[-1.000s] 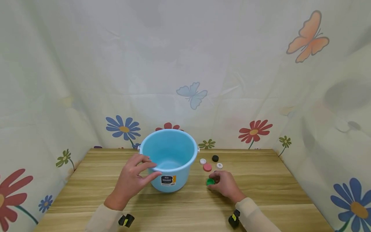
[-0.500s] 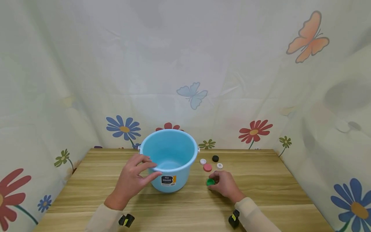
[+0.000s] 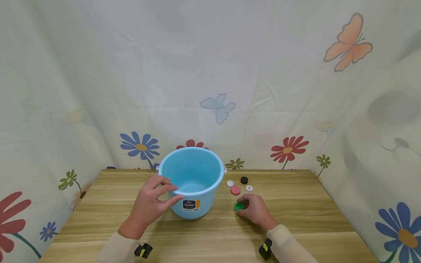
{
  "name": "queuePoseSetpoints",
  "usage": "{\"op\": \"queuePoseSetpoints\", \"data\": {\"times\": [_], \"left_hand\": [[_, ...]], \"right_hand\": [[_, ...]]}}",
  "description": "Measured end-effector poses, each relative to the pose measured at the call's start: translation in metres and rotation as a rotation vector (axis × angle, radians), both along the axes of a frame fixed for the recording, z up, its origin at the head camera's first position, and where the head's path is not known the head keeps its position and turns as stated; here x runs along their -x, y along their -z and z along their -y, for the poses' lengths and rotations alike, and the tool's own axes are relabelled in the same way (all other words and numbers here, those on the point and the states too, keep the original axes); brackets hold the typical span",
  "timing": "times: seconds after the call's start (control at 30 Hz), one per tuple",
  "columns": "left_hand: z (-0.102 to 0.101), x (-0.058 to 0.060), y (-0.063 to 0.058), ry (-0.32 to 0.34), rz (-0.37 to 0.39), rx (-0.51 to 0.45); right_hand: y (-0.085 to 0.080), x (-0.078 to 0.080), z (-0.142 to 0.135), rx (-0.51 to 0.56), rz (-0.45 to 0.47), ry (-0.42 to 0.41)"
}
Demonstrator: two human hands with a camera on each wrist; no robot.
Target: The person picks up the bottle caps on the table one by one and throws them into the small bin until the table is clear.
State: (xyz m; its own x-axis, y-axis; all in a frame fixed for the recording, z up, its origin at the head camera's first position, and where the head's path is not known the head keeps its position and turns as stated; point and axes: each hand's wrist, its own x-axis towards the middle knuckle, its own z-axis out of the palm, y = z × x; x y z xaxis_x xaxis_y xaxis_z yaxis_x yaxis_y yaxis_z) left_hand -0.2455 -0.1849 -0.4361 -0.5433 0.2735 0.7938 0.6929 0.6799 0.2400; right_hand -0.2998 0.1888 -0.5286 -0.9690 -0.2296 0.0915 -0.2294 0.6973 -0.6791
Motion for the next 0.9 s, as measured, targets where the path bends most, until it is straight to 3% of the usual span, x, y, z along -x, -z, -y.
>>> {"op": "queuePoseSetpoints", "data": {"times": [0.9], "left_hand": [[0.001,0.002,0.002,0.013,-0.017,-0.005]], "right_hand": [[-0.019,-0.003,0.000,0.098,-0.031,0.100]]}}
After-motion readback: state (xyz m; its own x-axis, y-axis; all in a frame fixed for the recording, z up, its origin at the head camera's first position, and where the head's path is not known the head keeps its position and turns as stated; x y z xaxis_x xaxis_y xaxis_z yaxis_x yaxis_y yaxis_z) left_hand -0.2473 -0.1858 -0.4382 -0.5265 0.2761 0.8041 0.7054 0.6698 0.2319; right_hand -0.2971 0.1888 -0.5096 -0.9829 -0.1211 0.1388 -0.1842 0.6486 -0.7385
